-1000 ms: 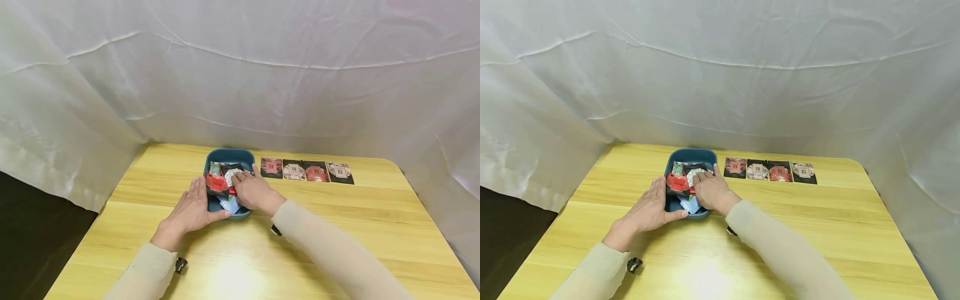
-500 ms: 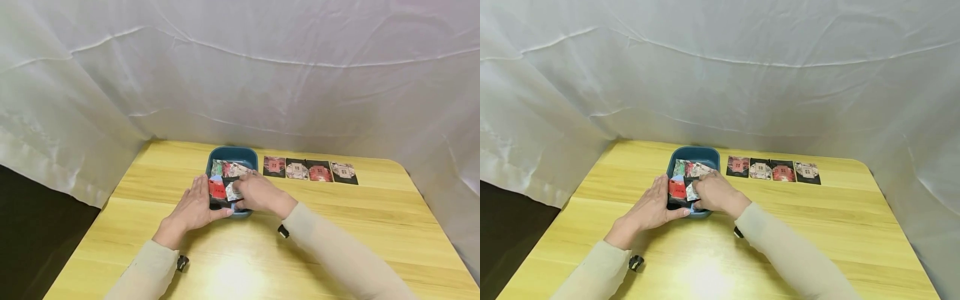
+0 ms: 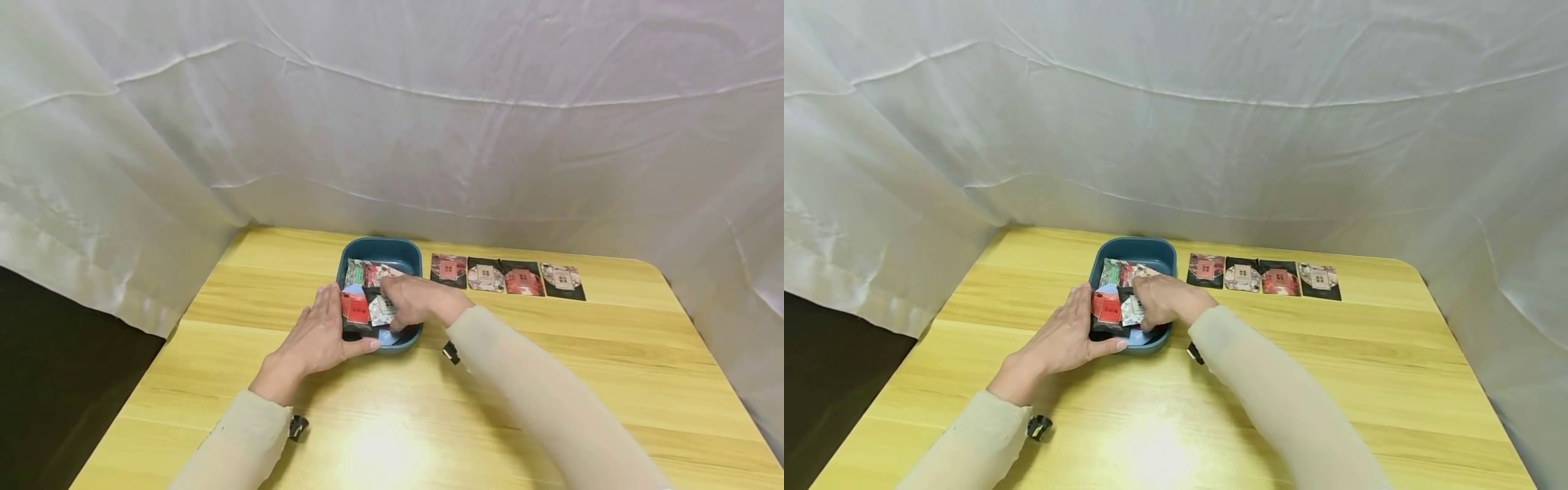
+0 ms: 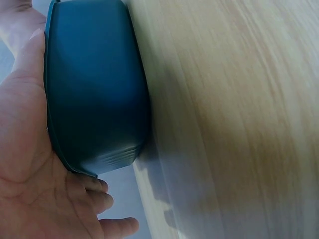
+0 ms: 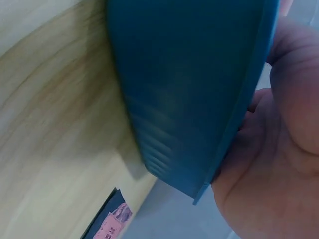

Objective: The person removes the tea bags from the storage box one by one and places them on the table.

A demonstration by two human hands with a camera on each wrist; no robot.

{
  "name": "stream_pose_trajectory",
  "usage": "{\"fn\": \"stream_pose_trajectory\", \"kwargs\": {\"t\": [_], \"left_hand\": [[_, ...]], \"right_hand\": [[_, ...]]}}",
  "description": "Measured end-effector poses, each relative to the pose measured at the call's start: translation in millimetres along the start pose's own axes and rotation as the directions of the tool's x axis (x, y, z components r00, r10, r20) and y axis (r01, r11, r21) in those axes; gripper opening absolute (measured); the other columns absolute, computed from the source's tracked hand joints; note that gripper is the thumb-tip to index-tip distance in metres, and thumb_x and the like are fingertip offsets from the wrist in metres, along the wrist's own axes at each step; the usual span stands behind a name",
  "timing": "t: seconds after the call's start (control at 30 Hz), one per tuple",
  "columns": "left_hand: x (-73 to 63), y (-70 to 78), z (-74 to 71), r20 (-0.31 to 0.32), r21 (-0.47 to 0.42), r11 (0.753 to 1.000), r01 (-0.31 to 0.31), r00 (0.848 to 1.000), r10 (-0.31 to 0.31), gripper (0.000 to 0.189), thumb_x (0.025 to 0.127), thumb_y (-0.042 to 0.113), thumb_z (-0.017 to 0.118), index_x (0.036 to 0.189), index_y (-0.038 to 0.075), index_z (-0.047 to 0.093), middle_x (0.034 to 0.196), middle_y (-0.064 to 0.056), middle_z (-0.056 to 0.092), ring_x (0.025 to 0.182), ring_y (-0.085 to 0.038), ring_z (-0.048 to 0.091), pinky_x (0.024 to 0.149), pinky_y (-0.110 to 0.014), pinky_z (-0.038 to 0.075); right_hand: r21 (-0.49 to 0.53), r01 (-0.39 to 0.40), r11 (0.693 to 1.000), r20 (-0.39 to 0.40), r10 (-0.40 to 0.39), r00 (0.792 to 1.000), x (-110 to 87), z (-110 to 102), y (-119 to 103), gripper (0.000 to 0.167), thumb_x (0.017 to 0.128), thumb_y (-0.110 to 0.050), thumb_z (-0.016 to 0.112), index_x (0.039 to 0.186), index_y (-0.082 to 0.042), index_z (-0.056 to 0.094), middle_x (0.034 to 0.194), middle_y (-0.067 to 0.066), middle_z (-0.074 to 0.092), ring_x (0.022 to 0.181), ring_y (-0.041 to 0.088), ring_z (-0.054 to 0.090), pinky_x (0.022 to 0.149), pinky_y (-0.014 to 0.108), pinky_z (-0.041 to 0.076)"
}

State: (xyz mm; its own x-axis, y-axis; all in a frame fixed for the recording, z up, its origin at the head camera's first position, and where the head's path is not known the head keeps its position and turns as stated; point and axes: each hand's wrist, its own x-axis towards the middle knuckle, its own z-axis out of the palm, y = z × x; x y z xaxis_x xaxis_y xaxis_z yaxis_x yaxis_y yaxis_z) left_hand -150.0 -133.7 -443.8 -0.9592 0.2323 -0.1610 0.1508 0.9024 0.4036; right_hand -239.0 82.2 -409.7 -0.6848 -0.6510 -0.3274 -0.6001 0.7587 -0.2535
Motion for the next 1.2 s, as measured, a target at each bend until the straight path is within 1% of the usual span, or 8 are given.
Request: {"fn": "stream_pose_trajectory", "kwargs": {"t": [0.1,0.2,0.27,0.37,0.53,0.87,1.07,1.2], "left_hand": [[-0.2,0.7,-0.8,0.001,0.000,1.000,0.000,1.000,0.000,0.137,0.085,0.085,0.062,0.166,-0.006,-0.001,0.175,-0.028,0.005,0.163,-0.041,0.008,0.128,-0.065,0.020],[-0.4,0.9,-1.7,-0.002,0.009,1.000,-0.004,1.000,0.004,0.137,0.085,0.085,0.062,0.166,-0.006,0.000,0.175,-0.028,0.005,0.163,-0.042,0.008,0.128,-0.065,0.020],[-0.5,0.8,-2.1,-0.003,0.017,1.000,-0.005,1.000,0.005,0.137,0.085,0.085,0.062,0.166,-0.006,0.000,0.175,-0.028,0.004,0.163,-0.042,0.007,0.128,-0.066,0.019],[-0.5,0.5,-2.7,0.000,0.032,0.999,-0.003,1.000,0.003,0.138,0.084,0.087,0.060,0.166,-0.006,-0.001,0.175,-0.028,0.002,0.163,-0.042,0.006,0.128,-0.066,0.018],[-0.3,-0.9,-2.7,0.003,0.039,0.999,-0.005,1.000,0.005,0.137,0.085,0.086,0.060,0.166,-0.006,-0.001,0.175,-0.029,0.002,0.163,-0.042,0.005,0.128,-0.067,0.018],[-0.3,-0.9,-0.9,0.002,0.033,0.999,-0.016,1.000,0.016,0.137,0.085,0.087,0.059,0.166,-0.008,0.001,0.174,-0.030,0.005,0.163,-0.043,0.009,0.127,-0.067,0.021],[0.2,-0.3,-1.5,0.012,0.021,1.000,-0.006,1.000,0.006,0.137,0.086,0.085,0.060,0.166,-0.007,-0.001,0.174,-0.029,0.004,0.163,-0.043,0.008,0.127,-0.067,0.020],[0.5,0.2,-1.7,0.019,0.014,1.000,0.003,1.000,-0.003,0.136,0.086,0.085,0.061,0.166,-0.006,-0.002,0.175,-0.027,0.003,0.163,-0.042,0.006,0.127,-0.066,0.019]], "right_hand": [[-0.027,-0.004,1.000,-0.012,0.004,1.000,0.7,1,-1,0.060,0.085,-0.030,0.089,0.130,-0.010,0.054,0.116,0.004,0.067,0.105,0.021,0.062,0.100,0.038,0.054],[-0.063,-0.007,0.998,-0.031,0.005,1.000,0.9,4,-1,0.075,0.085,-0.035,0.089,0.143,-0.007,0.051,0.136,0.010,0.066,0.126,0.027,0.061,0.114,0.042,0.048],[-0.091,-0.011,0.996,-0.037,0.008,0.999,1.4,6,-2,0.089,0.085,-0.040,0.089,0.154,-0.006,0.044,0.152,0.013,0.057,0.142,0.031,0.053,0.122,0.045,0.040],[-0.126,-0.014,0.992,-0.049,0.008,0.999,1.8,10,-2,0.101,0.085,-0.045,0.087,0.162,-0.006,0.036,0.165,0.015,0.044,0.153,0.034,0.040,0.128,0.047,0.031],[-0.130,-0.014,0.991,-0.080,0.004,0.997,0.9,13,-2,0.105,0.083,-0.047,0.088,0.164,-0.006,0.034,0.165,0.015,0.041,0.154,0.033,0.038,0.128,0.047,0.032],[-0.013,0.015,1.000,-0.132,-0.016,0.991,-2.8,9,-1,0.106,0.081,-0.038,0.090,0.163,-0.003,0.033,0.160,0.017,0.041,0.150,0.033,0.038,0.126,0.047,0.035],[0.085,0.073,0.994,-0.202,-0.054,0.978,-14.0,-10,-2,0.102,0.080,-0.034,0.088,0.161,-0.002,0.035,0.157,0.016,0.041,0.144,0.032,0.041,0.122,0.048,0.039],[0.122,0.071,0.990,-0.236,-0.041,0.971,-29.4,-30,3,0.105,0.079,-0.035,0.088,0.162,-0.003,0.033,0.159,0.016,0.039,0.144,0.032,0.041,0.119,0.050,0.043]]}}
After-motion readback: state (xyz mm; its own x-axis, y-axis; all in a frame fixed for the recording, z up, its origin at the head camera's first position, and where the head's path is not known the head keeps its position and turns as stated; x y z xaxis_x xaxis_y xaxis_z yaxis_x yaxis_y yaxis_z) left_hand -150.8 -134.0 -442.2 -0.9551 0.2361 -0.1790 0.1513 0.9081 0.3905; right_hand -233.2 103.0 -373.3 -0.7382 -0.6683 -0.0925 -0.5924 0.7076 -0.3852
